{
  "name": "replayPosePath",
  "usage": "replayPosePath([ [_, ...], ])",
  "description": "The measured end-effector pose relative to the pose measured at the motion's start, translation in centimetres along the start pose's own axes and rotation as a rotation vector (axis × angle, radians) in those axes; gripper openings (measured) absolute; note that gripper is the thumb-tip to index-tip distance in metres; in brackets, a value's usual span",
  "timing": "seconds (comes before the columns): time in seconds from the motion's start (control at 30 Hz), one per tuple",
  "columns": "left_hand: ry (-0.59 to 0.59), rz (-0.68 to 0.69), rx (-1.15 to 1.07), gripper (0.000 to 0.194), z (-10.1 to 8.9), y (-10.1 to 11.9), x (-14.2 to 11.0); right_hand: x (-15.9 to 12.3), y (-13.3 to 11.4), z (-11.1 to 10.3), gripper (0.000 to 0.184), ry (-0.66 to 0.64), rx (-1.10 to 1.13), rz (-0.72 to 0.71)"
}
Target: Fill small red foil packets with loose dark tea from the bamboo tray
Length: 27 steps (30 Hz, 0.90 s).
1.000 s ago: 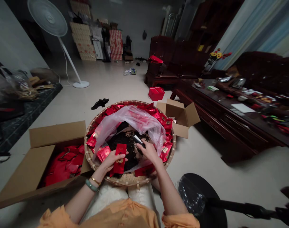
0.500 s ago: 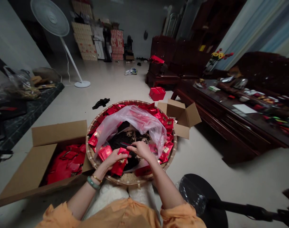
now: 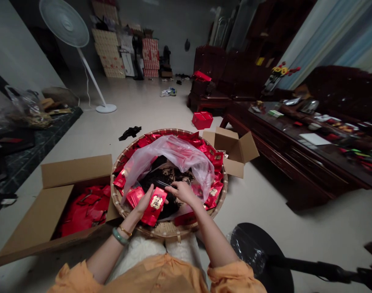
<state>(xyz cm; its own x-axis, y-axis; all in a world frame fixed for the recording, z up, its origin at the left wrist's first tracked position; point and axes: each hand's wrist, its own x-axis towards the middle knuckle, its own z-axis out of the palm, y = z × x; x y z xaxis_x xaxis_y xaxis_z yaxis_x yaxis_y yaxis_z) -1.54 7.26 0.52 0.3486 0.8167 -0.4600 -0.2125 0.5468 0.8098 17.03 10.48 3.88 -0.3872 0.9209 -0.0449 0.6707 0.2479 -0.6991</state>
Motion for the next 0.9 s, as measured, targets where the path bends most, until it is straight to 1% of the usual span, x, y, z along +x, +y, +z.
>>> replayPosePath([
  [0.1,-0.018,-0.031,-0.027,0.073,0.0,-0.1,0.1,-0.1,-0.1,0.0,0.043,0.014,-0.018,0.010],
  [0.17,-0.025,-0.033,-0.057,0.071,0.1,0.2,0.1,-0.2,-0.2,0.1,0.042,0.017,-0.030,0.018],
  [0.23,-0.021,0.032,-0.096,0.063,0.2,0.8,0.3,-0.3,-0.5,0.2,0.041,0.008,-0.041,0.013],
  [0.33,0.020,0.162,-0.115,0.053,0.3,1.6,0.7,-0.3,-0.8,0.2,0.041,-0.007,-0.064,0.011],
  [0.4,0.044,0.190,-0.095,0.050,0.3,1.9,1.0,-0.4,-1.0,0.0,0.041,-0.016,-0.082,0.027],
  [0.57,0.057,0.225,-0.047,0.047,0.4,1.9,1.3,-0.4,-1.6,0.0,0.035,-0.050,-0.118,0.045],
  [0.63,0.070,0.237,-0.034,0.046,0.5,1.8,1.3,-0.4,-1.8,0.3,0.036,-0.036,-0.149,0.083],
  [0.77,0.096,0.256,-0.018,0.045,0.7,1.8,1.3,-0.3,-2.2,1.1,0.046,0.031,-0.195,0.197],
  [0.9,0.092,0.265,-0.021,0.044,0.7,1.9,1.4,-0.1,-2.3,1.4,0.048,0.045,-0.248,0.231],
])
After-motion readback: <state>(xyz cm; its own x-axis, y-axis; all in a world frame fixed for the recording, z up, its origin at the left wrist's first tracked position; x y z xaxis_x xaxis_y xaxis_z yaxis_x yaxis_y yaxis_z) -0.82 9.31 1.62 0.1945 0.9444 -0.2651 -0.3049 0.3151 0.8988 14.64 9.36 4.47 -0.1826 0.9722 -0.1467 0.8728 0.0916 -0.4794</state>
